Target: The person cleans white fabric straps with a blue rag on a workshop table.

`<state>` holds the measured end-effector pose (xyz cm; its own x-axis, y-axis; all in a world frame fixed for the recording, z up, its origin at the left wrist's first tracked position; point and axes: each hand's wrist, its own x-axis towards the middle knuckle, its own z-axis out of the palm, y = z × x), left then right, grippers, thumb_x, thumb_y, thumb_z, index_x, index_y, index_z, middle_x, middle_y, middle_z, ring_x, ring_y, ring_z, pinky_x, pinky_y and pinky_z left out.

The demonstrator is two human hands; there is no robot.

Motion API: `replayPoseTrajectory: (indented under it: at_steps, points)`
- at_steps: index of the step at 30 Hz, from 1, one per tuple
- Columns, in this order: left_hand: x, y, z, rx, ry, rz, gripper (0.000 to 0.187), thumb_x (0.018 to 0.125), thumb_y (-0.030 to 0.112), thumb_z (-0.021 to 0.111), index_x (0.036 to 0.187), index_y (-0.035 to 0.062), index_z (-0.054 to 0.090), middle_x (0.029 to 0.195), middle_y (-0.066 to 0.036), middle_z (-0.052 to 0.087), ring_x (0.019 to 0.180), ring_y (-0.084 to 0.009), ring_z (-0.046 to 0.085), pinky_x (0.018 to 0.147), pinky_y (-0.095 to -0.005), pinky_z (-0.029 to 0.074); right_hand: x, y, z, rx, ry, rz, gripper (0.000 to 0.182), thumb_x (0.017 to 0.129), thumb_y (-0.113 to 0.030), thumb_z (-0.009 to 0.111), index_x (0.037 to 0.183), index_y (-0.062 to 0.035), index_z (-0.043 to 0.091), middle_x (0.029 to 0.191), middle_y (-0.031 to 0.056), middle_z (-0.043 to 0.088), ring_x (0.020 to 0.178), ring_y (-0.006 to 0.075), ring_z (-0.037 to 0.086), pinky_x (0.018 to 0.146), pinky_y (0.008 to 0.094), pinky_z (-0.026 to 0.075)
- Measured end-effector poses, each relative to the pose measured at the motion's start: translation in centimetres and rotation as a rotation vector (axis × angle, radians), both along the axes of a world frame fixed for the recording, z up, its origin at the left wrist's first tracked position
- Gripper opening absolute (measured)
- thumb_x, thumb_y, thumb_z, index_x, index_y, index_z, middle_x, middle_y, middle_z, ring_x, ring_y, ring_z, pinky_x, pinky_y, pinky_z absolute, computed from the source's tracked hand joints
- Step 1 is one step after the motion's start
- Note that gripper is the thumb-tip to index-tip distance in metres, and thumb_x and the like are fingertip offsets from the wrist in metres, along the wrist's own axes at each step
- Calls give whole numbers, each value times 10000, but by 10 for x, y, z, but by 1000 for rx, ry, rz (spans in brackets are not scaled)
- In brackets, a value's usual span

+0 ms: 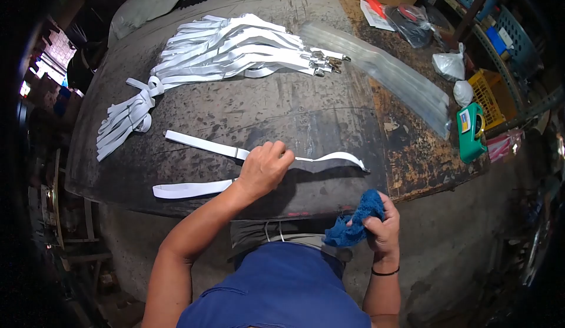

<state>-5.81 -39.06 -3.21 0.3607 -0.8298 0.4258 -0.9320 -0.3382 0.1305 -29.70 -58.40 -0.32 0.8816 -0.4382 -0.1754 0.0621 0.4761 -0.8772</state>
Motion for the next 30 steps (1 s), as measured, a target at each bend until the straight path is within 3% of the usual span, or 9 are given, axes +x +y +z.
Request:
replayPoseTrajectory:
  at_steps: [2, 3, 4, 7, 11, 18, 20, 25, 30]
  points:
    - [-13, 8, -2, 21, -112, -13, 123, 784, 155, 604, 880, 87, 570, 813, -38, 478, 734, -203, 535, 589, -320, 403, 8, 0, 1, -145, 54, -99, 550, 749, -43, 678, 1263, 51, 506, 1016, 101, 652, 820, 168, 660, 759, 340, 571]
    - [-21, 14, -15, 105, -108, -39, 314, 770, 211, 679, 1041, 75, 598, 864, -50, 516, 756, -197, 532, 601, -336, 402, 14, 1, 6, -242, 100, -87, 557, 770, -14, 661, 1302, 56, 513, 1039, 59, 645, 883, 122, 633, 816, 288, 537]
    - [-32, 20, -18, 108, -102, -40, 314, 770, 211, 679, 1041, 75, 598, 864, -50, 516, 756, -197, 532, 601, -336, 402, 22, 4, 6, -239, 107, -86, 557, 770, -14, 661, 1302, 56, 513, 1039, 59, 645, 883, 122, 633, 816, 288, 537]
    - [-56, 36, -25, 139, 90, 7, 443, 849, 311, 674, 1221, 85, 597, 1142, -68, 557, 881, -217, 534, 711, -362, 394, 34, 10, -7, -385, 287, -48, 453, 809, 6, 646, 1256, 43, 585, 1015, 53, 636, 906, 123, 613, 829, 242, 486]
    - [-64, 42, -37, 21, 96, 52, 417, 847, 266, 669, 1212, 78, 599, 1201, -80, 549, 1034, -251, 511, 790, -394, 399, 41, 16, -22, -685, 255, 63, 392, 803, 18, 638, 1190, 70, 606, 1070, 54, 603, 959, 120, 588, 851, 245, 469]
    - [-61, 41, -45, -80, 183, 61, 342, 795, 200, 723, 1097, 71, 629, 1103, -64, 603, 987, -250, 570, 787, -384, 425, 66, 36, -27, -1112, 67, 233, 393, 799, 6, 675, 1188, 21, 625, 1067, 138, 615, 943, 243, 617, 834, 306, 480]
    - [-61, 42, -46, -166, 207, 64, 286, 761, 175, 757, 1001, 73, 641, 1043, -60, 620, 965, -251, 599, 779, -381, 435, 71, 43, -18, -1135, 95, 257, 378, 811, 2, 667, 1188, -12, 638, 1032, 155, 605, 928, 286, 619, 809, 327, 487]
    - [-61, 44, -47, -192, 228, 69, 265, 751, 179, 768, 957, 65, 648, 1032, -65, 622, 978, -252, 603, 788, -384, 443, 87, 50, -13, -1344, 223, 367, 315, 814, -30, 680, 1125, -69, 652, 974, 166, 579, 851, 371, 623, 731, 419, 510]
    - [-61, 43, -46, -204, 241, 69, 264, 749, 173, 770, 957, 59, 654, 1022, -69, 626, 988, -255, 604, 799, -385, 451, 107, 64, -23, -1556, 248, 423, 260, 813, -48, 649, 1066, -102, 620, 957, 154, 573, 816, 382, 629, 697, 474, 517]
